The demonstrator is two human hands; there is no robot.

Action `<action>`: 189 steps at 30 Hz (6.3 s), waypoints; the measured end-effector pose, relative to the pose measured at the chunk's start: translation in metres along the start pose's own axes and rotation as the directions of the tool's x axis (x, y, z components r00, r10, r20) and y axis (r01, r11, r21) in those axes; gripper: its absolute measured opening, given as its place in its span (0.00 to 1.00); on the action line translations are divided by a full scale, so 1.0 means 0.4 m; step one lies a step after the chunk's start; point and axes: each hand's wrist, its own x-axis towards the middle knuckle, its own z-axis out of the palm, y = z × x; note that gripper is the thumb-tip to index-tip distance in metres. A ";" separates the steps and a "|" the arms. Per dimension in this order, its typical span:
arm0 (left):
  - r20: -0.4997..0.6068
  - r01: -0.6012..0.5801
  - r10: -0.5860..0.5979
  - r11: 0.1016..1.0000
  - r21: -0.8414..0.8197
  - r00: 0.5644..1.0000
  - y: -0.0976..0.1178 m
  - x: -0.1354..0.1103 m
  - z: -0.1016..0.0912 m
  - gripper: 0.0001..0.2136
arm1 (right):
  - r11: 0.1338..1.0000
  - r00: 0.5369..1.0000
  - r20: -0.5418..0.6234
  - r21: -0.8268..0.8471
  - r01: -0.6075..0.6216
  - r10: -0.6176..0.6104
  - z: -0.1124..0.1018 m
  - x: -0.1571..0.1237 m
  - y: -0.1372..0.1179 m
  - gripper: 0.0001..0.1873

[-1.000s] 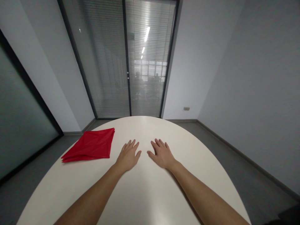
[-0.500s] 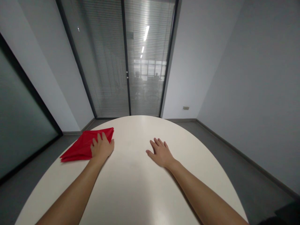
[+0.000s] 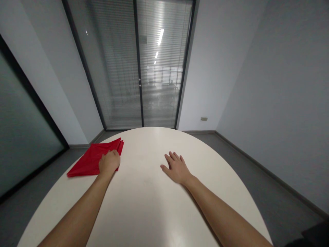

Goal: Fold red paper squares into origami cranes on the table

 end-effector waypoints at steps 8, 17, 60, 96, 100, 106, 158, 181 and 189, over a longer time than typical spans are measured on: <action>-0.088 0.215 -0.235 0.957 -0.194 0.968 0.005 -0.018 -0.032 0.18 | 1.000 1.000 -0.005 -0.006 0.008 -0.008 0.004 -0.001 0.004 0.39; -0.202 0.224 -0.349 0.856 -0.467 0.915 0.000 -0.023 -0.061 0.22 | 1.000 1.000 -0.008 -0.001 0.008 -0.008 -0.002 -0.003 -0.003 0.38; 0.100 -0.561 0.569 0.822 -0.096 0.816 0.316 -0.326 0.057 0.27 | 0.980 0.991 0.037 0.155 0.121 -0.128 -0.009 -0.025 -0.079 0.32; -0.008 -0.588 0.588 0.807 -0.047 0.809 0.285 -0.231 0.058 0.26 | 0.998 0.999 0.009 -0.051 0.043 -0.043 0.000 0.001 -0.047 0.37; 0.065 -0.589 0.589 0.808 -0.021 0.805 0.277 -0.232 0.058 0.26 | 0.997 0.998 0.052 -0.062 0.049 -0.046 -0.005 0.010 -0.044 0.38; 0.071 -0.546 0.544 0.837 0.026 0.836 0.272 -0.237 0.046 0.28 | 0.996 0.996 0.046 -0.040 0.082 -0.080 -0.020 0.009 -0.030 0.40; 0.058 -0.731 0.742 0.668 -0.139 0.667 0.243 -0.222 0.024 0.21 | 0.965 0.957 0.121 0.048 0.259 -0.263 -0.036 -0.004 0.027 0.34; 0.020 -0.802 0.851 0.503 -0.321 0.525 0.225 -0.218 0.027 0.23 | 0.952 0.945 0.125 0.092 0.292 -0.302 -0.027 0.000 0.028 0.33; 0.051 -0.749 0.779 0.616 -0.246 0.624 0.227 -0.211 0.043 0.23 | 0.948 0.936 0.159 0.092 0.303 -0.315 -0.078 -0.007 0.031 0.28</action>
